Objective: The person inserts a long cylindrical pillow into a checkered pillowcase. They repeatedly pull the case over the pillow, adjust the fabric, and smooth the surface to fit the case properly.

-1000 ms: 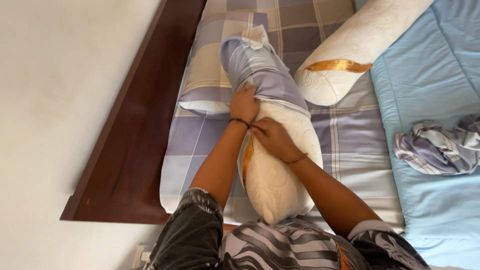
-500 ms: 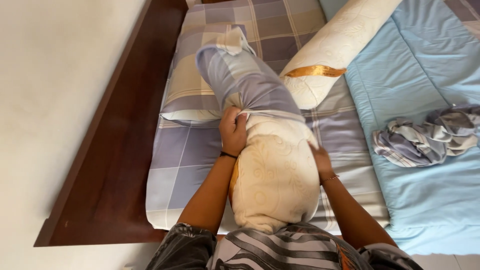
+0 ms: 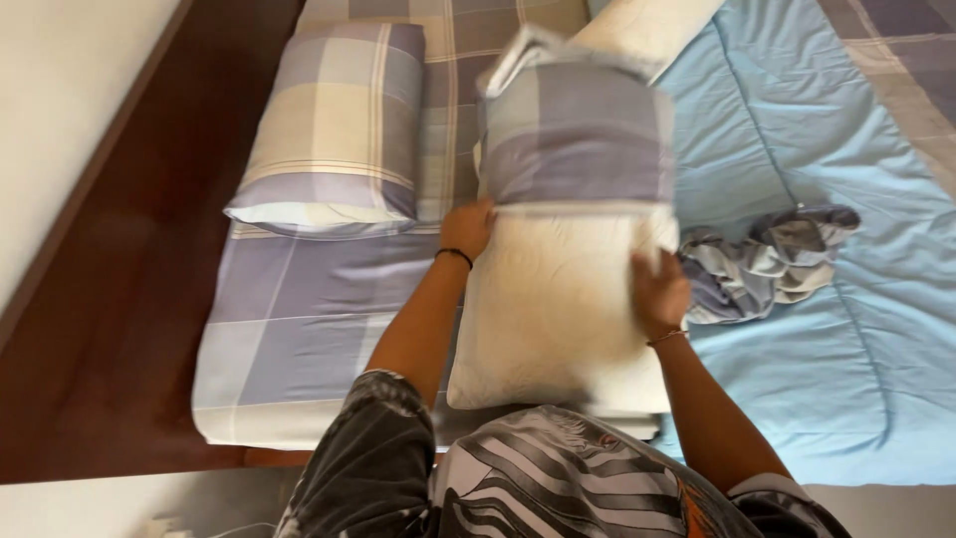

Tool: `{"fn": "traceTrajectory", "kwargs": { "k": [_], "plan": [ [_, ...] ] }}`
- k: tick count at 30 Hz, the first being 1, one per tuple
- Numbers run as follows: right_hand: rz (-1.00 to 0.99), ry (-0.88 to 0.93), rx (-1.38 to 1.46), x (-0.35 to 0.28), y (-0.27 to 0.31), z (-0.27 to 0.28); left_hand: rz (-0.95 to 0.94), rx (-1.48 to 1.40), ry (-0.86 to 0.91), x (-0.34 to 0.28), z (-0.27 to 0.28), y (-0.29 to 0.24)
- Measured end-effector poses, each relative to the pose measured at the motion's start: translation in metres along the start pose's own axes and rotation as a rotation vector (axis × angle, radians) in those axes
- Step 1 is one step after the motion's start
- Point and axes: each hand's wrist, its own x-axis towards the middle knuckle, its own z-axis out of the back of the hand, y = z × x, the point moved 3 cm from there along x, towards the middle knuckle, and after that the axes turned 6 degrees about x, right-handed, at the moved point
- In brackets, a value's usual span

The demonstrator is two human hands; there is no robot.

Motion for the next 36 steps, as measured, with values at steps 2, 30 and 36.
{"fn": "traceTrajectory", "kwargs": {
  "k": [2, 30, 36],
  "plan": [
    [0.109, 0.048, -0.034, -0.024, -0.036, 0.007, 0.066, 0.024, 0.009, -0.029, -0.034, -0.014],
    [0.309, 0.56, 0.315, -0.016, -0.001, 0.038, -0.186, 0.116, -0.103, -0.13, -0.005, -0.071],
    [0.331, 0.612, 0.341, 0.054, 0.002, 0.004, 0.015, -0.095, -0.061, -0.075, -0.012, -0.03]
  ]
}}
